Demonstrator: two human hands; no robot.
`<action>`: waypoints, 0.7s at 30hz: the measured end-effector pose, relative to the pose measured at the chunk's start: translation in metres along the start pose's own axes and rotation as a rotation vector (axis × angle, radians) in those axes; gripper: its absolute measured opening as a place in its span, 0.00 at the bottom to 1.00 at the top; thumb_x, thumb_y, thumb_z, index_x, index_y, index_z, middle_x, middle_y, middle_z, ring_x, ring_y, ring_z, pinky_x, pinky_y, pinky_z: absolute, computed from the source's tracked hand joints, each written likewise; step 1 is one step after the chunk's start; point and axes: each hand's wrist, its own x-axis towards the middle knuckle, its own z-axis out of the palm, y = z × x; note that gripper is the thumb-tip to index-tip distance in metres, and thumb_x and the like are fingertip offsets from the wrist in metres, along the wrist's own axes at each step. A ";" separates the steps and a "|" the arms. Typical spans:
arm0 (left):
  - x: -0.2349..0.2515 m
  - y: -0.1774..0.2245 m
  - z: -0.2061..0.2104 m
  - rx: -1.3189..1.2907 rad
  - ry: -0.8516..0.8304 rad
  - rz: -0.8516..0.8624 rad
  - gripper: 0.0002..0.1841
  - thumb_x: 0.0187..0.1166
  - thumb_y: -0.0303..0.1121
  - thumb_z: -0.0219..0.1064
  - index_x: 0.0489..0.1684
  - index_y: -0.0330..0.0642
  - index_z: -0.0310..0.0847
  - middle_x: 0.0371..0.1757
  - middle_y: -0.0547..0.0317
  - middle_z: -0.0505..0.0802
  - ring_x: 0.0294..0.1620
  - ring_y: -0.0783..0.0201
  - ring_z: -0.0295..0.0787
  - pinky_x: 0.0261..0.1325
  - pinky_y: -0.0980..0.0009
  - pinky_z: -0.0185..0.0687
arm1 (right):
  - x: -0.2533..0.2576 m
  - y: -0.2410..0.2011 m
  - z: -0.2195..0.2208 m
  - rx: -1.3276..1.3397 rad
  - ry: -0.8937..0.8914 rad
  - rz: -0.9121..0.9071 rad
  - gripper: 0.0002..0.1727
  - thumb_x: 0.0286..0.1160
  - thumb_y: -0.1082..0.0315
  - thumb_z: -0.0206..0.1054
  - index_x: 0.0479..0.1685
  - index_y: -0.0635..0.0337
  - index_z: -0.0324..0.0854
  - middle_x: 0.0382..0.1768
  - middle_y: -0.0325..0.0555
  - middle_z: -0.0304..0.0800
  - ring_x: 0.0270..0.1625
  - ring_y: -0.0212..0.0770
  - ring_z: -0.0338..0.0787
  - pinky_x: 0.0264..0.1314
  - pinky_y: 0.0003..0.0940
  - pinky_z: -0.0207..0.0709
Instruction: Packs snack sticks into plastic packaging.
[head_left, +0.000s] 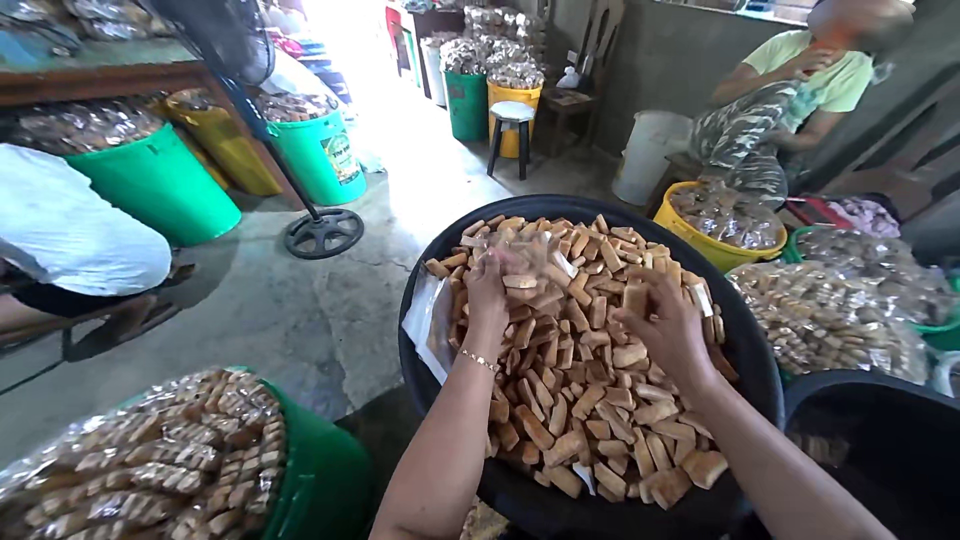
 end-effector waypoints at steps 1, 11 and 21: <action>-0.002 -0.001 0.000 0.042 -0.002 0.022 0.18 0.94 0.41 0.49 0.56 0.38 0.80 0.36 0.61 0.87 0.35 0.71 0.85 0.42 0.70 0.84 | 0.004 -0.010 -0.002 0.104 0.076 -0.059 0.31 0.78 0.51 0.68 0.68 0.70 0.78 0.43 0.47 0.90 0.39 0.27 0.88 0.45 0.25 0.84; -0.027 -0.003 0.010 -0.052 -0.059 -0.047 0.19 0.96 0.37 0.42 0.44 0.37 0.78 0.24 0.63 0.87 0.21 0.73 0.83 0.26 0.78 0.80 | 0.015 -0.036 0.021 0.142 0.266 -0.278 0.11 0.82 0.69 0.64 0.49 0.71 0.84 0.41 0.47 0.93 0.43 0.28 0.93 0.52 0.24 0.88; 0.017 -0.008 -0.022 0.231 0.085 0.342 0.22 0.96 0.37 0.38 0.49 0.31 0.78 0.31 0.60 0.90 0.34 0.70 0.87 0.47 0.68 0.86 | -0.049 -0.030 0.036 -0.216 -0.489 -0.082 0.16 0.84 0.62 0.63 0.61 0.60 0.88 0.64 0.60 0.86 0.64 0.64 0.87 0.64 0.60 0.81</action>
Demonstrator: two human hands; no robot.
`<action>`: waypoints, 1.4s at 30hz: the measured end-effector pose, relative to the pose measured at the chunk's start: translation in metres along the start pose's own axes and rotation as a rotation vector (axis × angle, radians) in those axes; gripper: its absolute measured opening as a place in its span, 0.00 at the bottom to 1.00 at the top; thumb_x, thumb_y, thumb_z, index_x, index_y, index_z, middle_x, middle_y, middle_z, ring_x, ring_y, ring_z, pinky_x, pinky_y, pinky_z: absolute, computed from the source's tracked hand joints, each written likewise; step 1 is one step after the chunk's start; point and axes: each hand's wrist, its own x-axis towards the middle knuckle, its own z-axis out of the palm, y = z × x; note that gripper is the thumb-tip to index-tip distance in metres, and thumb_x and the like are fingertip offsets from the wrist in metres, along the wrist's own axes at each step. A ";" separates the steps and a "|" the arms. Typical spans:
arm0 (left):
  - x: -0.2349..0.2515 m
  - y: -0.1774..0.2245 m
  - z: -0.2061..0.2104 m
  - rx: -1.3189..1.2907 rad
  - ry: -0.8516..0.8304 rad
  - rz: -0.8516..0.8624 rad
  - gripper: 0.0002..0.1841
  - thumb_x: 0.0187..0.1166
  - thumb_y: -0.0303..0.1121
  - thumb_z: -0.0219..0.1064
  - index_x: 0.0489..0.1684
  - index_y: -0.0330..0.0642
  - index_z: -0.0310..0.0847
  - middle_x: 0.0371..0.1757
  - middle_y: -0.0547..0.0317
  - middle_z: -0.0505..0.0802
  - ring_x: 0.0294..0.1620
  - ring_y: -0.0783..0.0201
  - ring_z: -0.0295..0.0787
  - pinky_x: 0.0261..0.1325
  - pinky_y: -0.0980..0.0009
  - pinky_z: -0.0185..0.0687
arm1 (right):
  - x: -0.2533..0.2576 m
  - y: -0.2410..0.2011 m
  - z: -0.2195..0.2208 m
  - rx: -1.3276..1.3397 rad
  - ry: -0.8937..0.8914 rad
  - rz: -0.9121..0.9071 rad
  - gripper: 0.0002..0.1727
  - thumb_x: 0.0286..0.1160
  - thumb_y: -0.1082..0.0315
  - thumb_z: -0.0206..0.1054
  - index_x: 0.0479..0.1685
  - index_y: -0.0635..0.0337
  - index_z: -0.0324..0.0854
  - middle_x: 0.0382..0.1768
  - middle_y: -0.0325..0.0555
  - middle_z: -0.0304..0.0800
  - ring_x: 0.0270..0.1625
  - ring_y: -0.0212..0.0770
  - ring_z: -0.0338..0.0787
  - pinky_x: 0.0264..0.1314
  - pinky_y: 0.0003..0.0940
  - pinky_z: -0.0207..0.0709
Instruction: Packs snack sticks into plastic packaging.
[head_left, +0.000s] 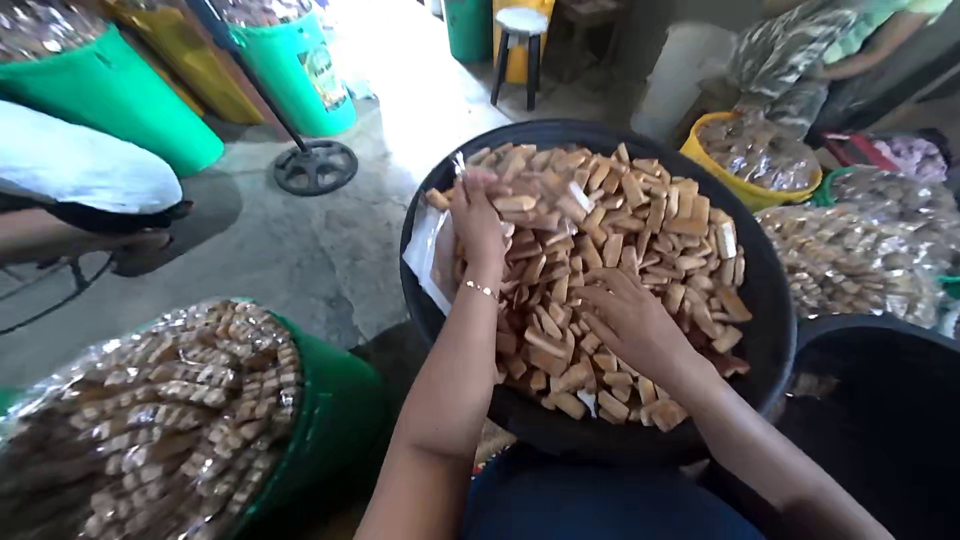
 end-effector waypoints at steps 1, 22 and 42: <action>0.003 0.003 -0.001 -0.087 0.034 0.006 0.21 0.96 0.37 0.39 0.47 0.33 0.78 0.28 0.63 0.89 0.31 0.71 0.87 0.43 0.70 0.86 | -0.004 -0.004 0.006 0.009 0.022 -0.030 0.16 0.83 0.63 0.62 0.60 0.59 0.89 0.62 0.59 0.87 0.62 0.62 0.88 0.63 0.57 0.83; -0.041 0.025 0.012 -0.039 -0.277 -0.235 0.26 0.95 0.51 0.36 0.62 0.44 0.77 0.33 0.65 0.91 0.31 0.75 0.83 0.39 0.73 0.79 | 0.025 0.002 -0.033 0.212 0.819 -0.220 0.12 0.79 0.64 0.71 0.55 0.57 0.79 0.54 0.42 0.93 0.57 0.30 0.92 0.61 0.29 0.86; 0.005 0.012 0.002 -0.185 0.055 -0.330 0.21 0.95 0.44 0.45 0.45 0.41 0.81 0.31 0.61 0.87 0.27 0.71 0.83 0.30 0.75 0.79 | 0.085 0.062 0.015 -0.332 0.102 -0.137 0.11 0.78 0.75 0.68 0.54 0.69 0.84 0.53 0.66 0.90 0.58 0.68 0.90 0.61 0.63 0.81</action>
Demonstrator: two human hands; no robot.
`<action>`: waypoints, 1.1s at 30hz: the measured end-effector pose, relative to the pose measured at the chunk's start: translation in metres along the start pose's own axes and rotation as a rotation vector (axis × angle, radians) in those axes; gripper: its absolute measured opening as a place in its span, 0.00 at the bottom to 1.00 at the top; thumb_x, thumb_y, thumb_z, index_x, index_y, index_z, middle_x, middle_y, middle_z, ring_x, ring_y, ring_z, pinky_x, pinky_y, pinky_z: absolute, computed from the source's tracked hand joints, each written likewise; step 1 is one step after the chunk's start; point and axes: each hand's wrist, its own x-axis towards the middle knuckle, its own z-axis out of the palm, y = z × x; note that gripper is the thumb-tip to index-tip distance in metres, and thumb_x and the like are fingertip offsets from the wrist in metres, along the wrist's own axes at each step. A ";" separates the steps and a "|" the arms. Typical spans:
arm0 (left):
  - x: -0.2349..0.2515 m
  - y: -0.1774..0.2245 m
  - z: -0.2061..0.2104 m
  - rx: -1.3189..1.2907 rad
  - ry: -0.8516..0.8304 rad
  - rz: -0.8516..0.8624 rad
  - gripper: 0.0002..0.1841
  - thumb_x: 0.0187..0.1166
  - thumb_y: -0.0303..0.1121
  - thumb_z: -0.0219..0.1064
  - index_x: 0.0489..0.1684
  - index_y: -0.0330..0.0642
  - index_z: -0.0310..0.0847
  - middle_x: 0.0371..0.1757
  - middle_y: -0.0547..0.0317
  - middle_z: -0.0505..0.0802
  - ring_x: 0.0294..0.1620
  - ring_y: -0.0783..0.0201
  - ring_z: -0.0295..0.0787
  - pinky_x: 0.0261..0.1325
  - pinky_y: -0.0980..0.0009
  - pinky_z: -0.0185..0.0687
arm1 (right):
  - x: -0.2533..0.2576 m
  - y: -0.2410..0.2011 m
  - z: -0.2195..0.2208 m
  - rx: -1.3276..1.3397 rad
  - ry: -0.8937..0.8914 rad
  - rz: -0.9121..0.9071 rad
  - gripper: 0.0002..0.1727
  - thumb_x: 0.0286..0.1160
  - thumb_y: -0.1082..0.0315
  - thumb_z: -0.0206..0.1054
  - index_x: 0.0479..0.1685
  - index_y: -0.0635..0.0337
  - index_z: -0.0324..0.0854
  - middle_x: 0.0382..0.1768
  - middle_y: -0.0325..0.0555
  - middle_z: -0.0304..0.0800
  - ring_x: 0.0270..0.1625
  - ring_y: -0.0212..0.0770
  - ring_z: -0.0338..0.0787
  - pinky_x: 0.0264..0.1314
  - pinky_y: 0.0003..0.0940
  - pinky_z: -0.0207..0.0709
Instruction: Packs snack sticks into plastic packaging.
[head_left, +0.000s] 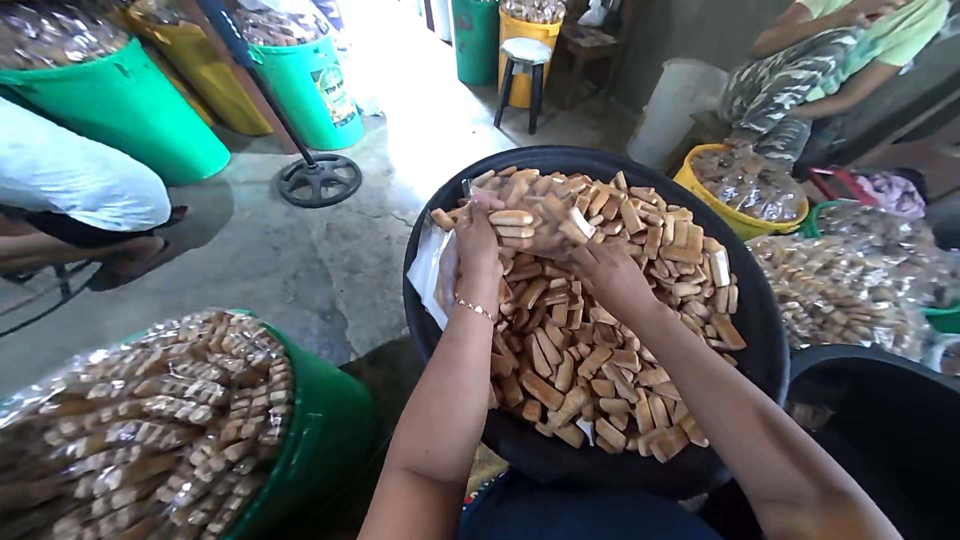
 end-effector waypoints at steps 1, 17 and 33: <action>0.000 0.001 0.000 0.007 -0.002 -0.018 0.21 0.95 0.45 0.45 0.45 0.41 0.81 0.31 0.61 0.87 0.27 0.71 0.83 0.30 0.75 0.80 | -0.004 0.002 0.000 0.032 0.011 0.000 0.10 0.79 0.74 0.67 0.53 0.70 0.85 0.49 0.66 0.90 0.55 0.67 0.91 0.61 0.61 0.82; -0.047 -0.009 0.011 0.185 -0.360 -0.011 0.24 0.92 0.56 0.44 0.54 0.54 0.84 0.36 0.65 0.88 0.29 0.73 0.83 0.34 0.74 0.81 | -0.026 -0.018 -0.067 0.196 0.714 -0.021 0.10 0.77 0.65 0.71 0.51 0.56 0.90 0.58 0.58 0.81 0.63 0.51 0.80 0.67 0.43 0.74; -0.012 0.004 0.000 -0.257 -0.227 -0.084 0.14 0.90 0.40 0.58 0.66 0.49 0.76 0.50 0.60 0.92 0.45 0.67 0.92 0.48 0.70 0.89 | 0.000 -0.014 -0.038 0.457 -0.201 0.299 0.24 0.84 0.73 0.60 0.79 0.61 0.74 0.68 0.67 0.80 0.65 0.63 0.85 0.69 0.59 0.79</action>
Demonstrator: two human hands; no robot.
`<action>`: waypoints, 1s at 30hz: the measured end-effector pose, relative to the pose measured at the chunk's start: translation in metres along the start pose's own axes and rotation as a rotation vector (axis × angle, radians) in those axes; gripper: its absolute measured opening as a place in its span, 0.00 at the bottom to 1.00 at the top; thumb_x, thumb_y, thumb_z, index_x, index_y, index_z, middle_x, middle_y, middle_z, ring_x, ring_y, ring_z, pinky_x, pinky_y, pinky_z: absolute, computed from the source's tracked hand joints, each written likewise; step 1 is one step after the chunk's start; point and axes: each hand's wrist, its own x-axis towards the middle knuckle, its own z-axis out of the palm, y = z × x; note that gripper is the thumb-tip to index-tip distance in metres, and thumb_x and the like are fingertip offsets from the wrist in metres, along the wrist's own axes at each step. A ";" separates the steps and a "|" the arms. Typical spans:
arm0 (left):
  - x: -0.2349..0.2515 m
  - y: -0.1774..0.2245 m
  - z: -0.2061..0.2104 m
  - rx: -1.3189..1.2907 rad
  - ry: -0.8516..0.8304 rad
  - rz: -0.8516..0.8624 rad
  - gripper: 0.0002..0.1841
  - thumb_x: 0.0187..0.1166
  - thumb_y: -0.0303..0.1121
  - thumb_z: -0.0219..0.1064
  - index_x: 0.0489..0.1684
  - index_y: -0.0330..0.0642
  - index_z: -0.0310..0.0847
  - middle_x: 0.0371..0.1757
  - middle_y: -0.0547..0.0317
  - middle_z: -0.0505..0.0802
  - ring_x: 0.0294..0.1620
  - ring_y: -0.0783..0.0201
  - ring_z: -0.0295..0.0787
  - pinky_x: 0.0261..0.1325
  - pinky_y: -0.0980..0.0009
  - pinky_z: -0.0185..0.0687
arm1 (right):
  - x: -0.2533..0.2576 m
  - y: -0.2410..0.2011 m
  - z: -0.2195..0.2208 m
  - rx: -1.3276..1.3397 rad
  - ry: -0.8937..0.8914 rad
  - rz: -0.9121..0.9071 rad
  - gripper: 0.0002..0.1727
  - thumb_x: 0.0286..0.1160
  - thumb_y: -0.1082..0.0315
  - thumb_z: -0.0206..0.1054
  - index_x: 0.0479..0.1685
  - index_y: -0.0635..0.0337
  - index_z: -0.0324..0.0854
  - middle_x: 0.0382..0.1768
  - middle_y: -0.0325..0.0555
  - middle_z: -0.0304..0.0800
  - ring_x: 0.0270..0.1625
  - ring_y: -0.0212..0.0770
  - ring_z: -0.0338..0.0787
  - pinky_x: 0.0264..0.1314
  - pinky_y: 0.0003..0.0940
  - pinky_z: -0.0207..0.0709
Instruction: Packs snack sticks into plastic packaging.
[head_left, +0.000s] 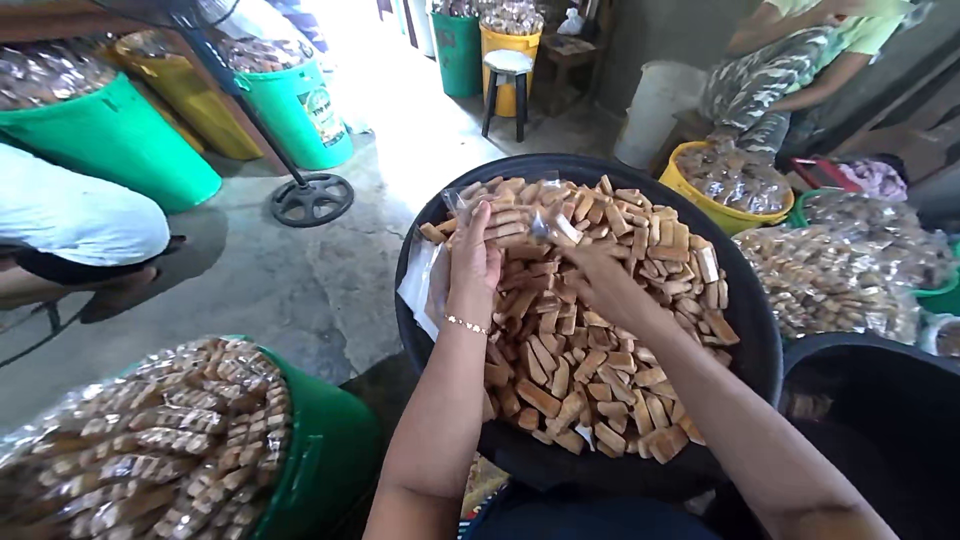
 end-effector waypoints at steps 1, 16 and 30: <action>0.003 0.000 -0.001 -0.038 0.009 -0.025 0.14 0.89 0.40 0.59 0.66 0.49 0.76 0.49 0.60 0.92 0.45 0.67 0.92 0.48 0.71 0.89 | -0.004 0.006 0.011 -0.023 -0.066 0.004 0.24 0.84 0.72 0.61 0.79 0.61 0.76 0.69 0.68 0.79 0.69 0.65 0.83 0.73 0.60 0.75; -0.051 -0.027 0.038 -0.220 -0.413 -0.264 0.15 0.92 0.36 0.48 0.66 0.42 0.76 0.45 0.53 0.94 0.44 0.62 0.94 0.50 0.67 0.92 | -0.026 0.006 -0.029 0.044 1.123 -0.497 0.10 0.80 0.60 0.71 0.48 0.54 0.80 0.70 0.46 0.83 0.75 0.41 0.80 0.77 0.40 0.74; -0.065 -0.021 0.045 -0.170 -0.522 -0.319 0.10 0.90 0.31 0.50 0.57 0.41 0.75 0.43 0.57 0.94 0.44 0.65 0.94 0.52 0.68 0.91 | -0.046 0.010 -0.047 -0.113 0.991 -0.636 0.10 0.83 0.65 0.66 0.46 0.64 0.85 0.43 0.52 0.91 0.51 0.36 0.90 0.59 0.24 0.82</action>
